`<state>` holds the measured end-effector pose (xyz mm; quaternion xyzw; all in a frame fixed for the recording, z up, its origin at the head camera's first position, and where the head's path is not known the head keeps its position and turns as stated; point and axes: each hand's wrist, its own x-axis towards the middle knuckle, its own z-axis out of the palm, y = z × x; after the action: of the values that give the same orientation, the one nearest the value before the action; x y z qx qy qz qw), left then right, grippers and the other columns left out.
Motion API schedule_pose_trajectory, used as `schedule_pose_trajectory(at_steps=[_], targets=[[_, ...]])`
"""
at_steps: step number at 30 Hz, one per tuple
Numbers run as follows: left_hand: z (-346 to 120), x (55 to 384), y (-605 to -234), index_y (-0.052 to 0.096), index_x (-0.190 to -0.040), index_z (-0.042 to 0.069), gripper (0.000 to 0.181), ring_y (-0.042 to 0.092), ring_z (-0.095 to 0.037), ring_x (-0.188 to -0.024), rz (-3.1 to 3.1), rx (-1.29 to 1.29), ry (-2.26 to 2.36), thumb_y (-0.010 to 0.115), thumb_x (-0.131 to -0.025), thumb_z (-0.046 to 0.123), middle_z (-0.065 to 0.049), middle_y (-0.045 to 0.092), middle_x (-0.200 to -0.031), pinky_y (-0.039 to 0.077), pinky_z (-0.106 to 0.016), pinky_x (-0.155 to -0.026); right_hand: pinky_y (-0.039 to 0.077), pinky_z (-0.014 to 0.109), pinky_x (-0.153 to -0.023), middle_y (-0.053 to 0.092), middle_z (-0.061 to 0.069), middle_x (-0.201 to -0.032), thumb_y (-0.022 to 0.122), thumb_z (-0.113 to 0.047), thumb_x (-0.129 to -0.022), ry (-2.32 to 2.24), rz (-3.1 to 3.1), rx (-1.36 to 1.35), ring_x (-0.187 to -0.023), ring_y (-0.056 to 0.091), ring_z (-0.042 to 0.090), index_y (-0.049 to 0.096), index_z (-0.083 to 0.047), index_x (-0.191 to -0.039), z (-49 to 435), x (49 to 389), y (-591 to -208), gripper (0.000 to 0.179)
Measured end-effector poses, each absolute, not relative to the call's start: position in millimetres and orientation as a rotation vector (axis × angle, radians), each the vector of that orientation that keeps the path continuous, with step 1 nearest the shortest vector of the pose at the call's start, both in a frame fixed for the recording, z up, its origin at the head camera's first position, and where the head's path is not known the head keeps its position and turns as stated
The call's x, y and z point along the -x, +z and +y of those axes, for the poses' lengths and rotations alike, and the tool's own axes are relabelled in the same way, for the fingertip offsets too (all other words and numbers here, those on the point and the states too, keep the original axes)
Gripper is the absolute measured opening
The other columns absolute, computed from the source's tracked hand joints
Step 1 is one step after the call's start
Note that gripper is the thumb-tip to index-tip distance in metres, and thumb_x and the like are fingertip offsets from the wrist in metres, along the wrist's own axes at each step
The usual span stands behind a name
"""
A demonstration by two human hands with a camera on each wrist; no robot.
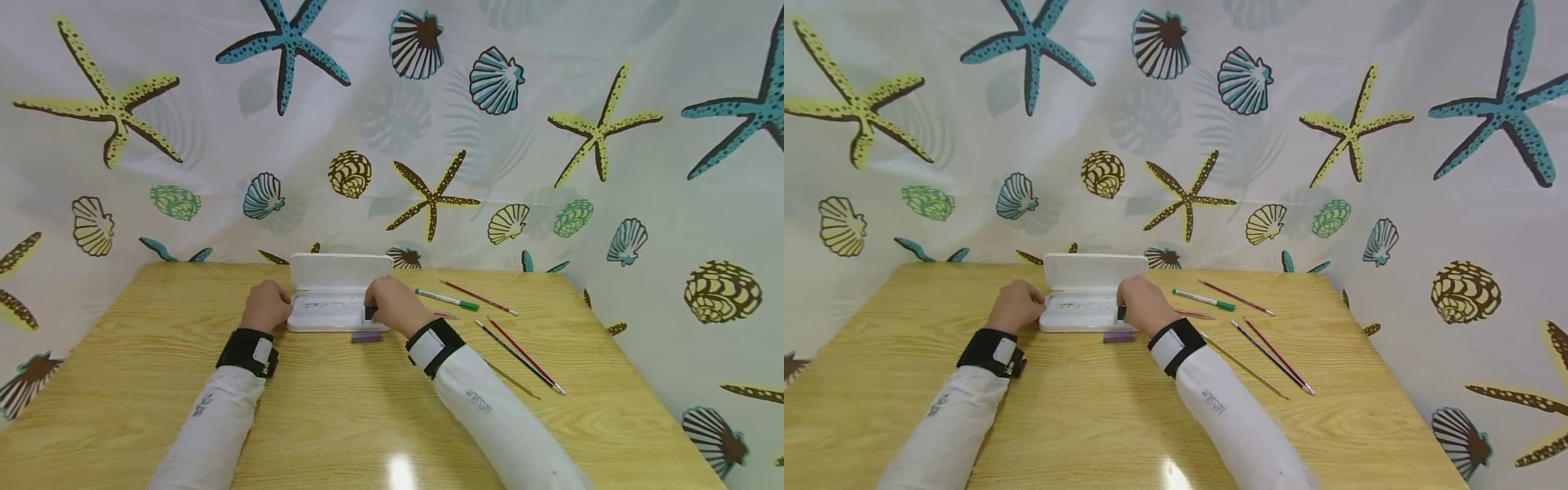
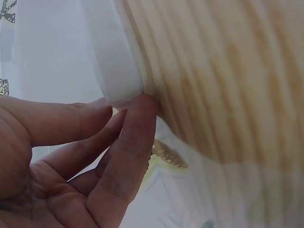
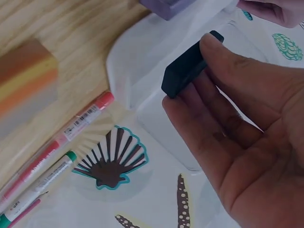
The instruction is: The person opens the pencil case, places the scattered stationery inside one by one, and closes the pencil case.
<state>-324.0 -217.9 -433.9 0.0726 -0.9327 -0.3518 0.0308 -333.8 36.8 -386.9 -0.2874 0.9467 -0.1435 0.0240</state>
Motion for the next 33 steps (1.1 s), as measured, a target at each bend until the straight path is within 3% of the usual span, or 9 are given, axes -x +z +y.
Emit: schedule_pose_trajectory(at_steps=[19,33], targets=[[-217,324,-432,0.074,-0.097,-0.01,0.018,0.065,-0.033,-0.077,-2.885,-0.225,-1.076,0.065,-0.088,0.001,-0.025,0.071,-0.094,0.055,-0.04,-0.066,0.055,0.033,-0.081,0.073,0.007,-0.092,0.088,0.002,-0.076,-0.358,2.899,0.871,-0.081,0.062,0.016,0.079,-0.004,-0.096,32,343,-401,0.023],[-218,325,-433,0.075,-0.096,-0.01,0.018,0.064,-0.034,-0.08,-2.884,-0.221,-1.059,0.064,-0.088,0.001,-0.025,0.071,-0.095,0.055,-0.042,-0.069,0.053,0.032,-0.083,0.07,0.005,-0.092,0.085,0.001,-0.081,-0.348,2.891,0.832,-0.084,0.06,0.017,0.08,-0.006,-0.099,29,342,-400,0.02]])
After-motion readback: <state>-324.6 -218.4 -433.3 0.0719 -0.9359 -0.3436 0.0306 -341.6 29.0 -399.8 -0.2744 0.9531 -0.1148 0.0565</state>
